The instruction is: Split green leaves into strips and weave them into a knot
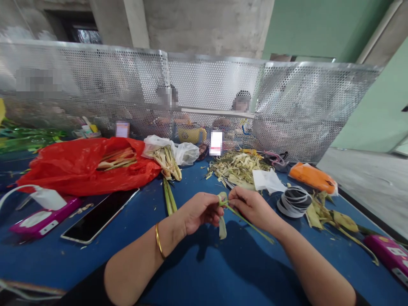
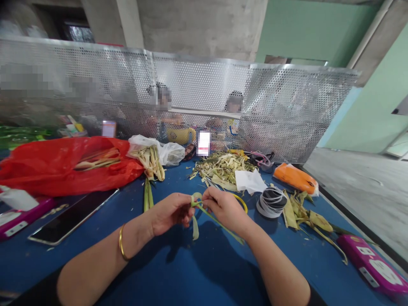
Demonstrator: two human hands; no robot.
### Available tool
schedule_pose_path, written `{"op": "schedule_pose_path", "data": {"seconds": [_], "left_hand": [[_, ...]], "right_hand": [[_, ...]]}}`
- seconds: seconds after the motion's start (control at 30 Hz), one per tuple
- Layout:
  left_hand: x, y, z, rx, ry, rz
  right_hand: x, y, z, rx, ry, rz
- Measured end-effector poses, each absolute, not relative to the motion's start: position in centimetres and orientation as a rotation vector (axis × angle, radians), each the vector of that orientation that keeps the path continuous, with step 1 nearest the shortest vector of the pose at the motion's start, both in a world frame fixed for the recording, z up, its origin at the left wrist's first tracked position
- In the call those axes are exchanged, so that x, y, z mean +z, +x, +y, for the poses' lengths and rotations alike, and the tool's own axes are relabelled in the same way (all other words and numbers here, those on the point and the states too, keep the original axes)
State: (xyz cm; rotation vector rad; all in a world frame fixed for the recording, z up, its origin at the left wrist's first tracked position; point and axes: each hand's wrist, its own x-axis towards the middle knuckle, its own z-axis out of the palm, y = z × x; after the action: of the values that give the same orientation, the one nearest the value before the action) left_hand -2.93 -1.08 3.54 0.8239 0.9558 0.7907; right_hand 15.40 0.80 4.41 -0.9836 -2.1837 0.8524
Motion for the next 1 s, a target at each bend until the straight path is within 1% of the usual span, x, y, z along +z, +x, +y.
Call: {"op": "schedule_pose_path", "data": {"seconds": [0.13, 0.23, 0.33, 0.43, 0.5, 0.53, 0.6, 0.73, 0.87, 0.93, 1.0], "left_hand": [[3.7, -3.0, -1.0, 0.783, 0.684, 0.895], [3.8, -3.1, -0.9, 0.843, 0.577, 0.863], [3.8, -3.3, -0.7, 0.855, 0.479, 0.812], [3.7, -3.3, -0.6, 0.83, 0.424, 0.771], [3.6, -3.2, -0.6, 0.832, 0.411, 0.779], [3.5, -3.1, -0.6, 0.844, 0.422, 0.791], [3.5, -3.0, -0.7, 0.875, 0.491, 0.825], [3.5, -2.8, -1.1, 0.892, 0.75, 0.94], [3.7, -2.8, -1.4, 0.826, 0.951, 0.978], [3.7, -2.8, -1.4, 0.806, 0.976, 0.981], [3.7, -2.8, -1.4, 0.801, 0.975, 0.98]], "right_hand": [[4.0, 15.3, 0.8, 0.605, -0.981, -2.25], [3.4, 15.0, 0.6, 0.28, -1.033, -2.356], [2.8, 14.9, 0.4, -0.004, -0.982, -2.445], [2.8, 15.0, 0.1, -0.19, -0.834, -2.462], [3.0, 15.1, -0.2, -0.247, -0.768, -2.43], [3.1, 15.0, -0.3, -0.239, -0.759, -2.399], [3.3, 14.8, -0.4, -0.119, -0.77, -2.315], [3.5, 14.4, -0.2, 0.319, -0.747, -2.103], [3.6, 14.2, 0.0, 0.666, -0.782, -2.007], [3.5, 14.2, 0.0, 0.72, -0.841, -2.031], [3.2, 14.2, -0.1, 0.677, -0.921, -2.041]]}}
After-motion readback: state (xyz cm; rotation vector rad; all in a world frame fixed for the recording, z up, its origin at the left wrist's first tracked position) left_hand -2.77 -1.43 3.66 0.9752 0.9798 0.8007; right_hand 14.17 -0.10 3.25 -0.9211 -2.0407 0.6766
